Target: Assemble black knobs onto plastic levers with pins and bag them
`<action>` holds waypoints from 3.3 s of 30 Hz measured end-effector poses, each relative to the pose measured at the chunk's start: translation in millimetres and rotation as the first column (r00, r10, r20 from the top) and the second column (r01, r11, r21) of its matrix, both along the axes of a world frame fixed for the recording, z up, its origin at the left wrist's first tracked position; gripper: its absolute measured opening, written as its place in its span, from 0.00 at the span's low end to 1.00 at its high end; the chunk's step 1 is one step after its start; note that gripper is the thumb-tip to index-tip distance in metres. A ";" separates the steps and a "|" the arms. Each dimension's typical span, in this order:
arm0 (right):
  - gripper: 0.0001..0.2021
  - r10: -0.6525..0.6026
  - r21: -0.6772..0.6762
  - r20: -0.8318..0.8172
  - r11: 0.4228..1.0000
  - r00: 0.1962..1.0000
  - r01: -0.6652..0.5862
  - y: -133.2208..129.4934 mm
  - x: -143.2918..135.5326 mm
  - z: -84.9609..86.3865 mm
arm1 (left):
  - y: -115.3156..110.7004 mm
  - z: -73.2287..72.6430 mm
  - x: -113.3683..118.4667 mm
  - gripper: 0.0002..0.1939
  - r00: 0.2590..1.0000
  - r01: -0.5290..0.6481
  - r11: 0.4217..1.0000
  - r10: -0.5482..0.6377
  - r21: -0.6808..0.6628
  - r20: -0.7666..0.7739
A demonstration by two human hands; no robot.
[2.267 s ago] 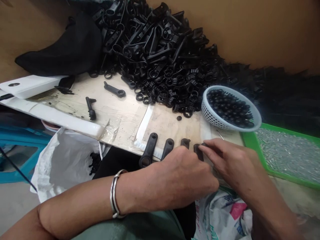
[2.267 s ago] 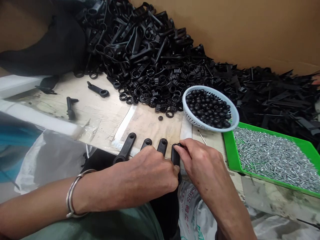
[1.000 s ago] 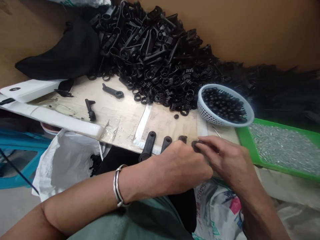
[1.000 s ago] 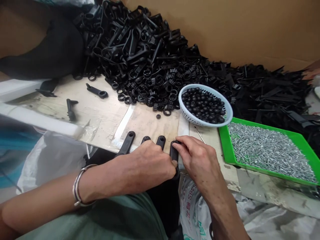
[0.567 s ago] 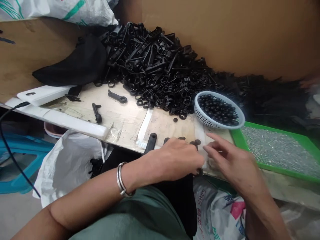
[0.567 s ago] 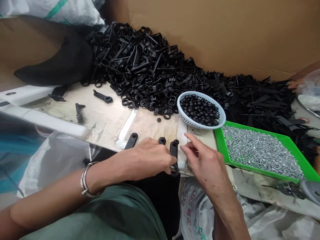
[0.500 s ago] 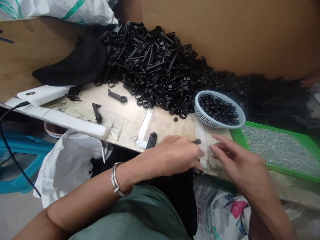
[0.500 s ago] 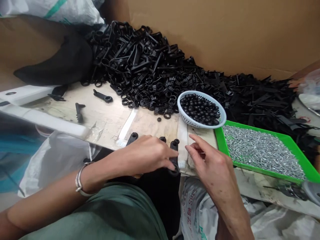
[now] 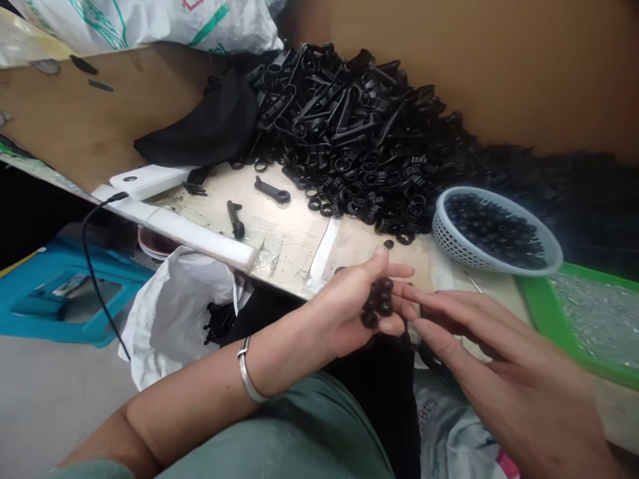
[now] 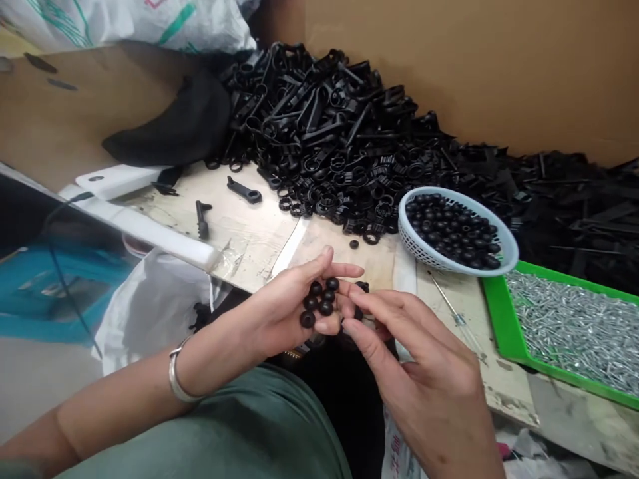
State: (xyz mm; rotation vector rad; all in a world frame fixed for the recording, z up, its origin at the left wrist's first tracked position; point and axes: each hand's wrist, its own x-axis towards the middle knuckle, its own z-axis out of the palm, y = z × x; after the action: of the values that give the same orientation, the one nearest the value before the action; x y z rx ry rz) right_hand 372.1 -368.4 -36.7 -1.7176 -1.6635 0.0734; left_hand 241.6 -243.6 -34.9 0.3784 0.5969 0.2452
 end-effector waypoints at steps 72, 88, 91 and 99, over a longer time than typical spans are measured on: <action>0.12 0.037 -0.096 0.553 0.995 0.833 0.020 32.0 43.5 -19.5 | -18.7 -23.8 -22.4 0.09 0.941 0.261 -0.834 0.108 0.486 -0.320; 0.06 0.236 -0.097 0.485 0.972 0.842 -0.216 40.6 68.8 -19.4 | -17.7 -23.7 -22.1 0.10 0.932 0.255 -0.821 0.068 0.511 -0.355; 0.09 0.210 -0.114 0.528 0.978 0.823 -0.176 40.3 62.6 -17.4 | -17.1 -20.7 -21.3 0.10 0.918 0.279 -0.819 0.075 0.501 -0.389; 0.08 0.167 -0.153 0.484 0.983 0.859 -0.105 36.2 54.1 -19.4 | -18.4 -22.0 -19.3 0.09 0.926 0.278 -0.826 0.095 0.490 -0.365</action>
State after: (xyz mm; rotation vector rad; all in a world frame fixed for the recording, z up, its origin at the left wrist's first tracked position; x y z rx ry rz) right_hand 426.2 -332.2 -56.2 -1.8063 -2.1965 -0.2267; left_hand 222.2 -262.0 -56.9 2.9613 0.0896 0.4083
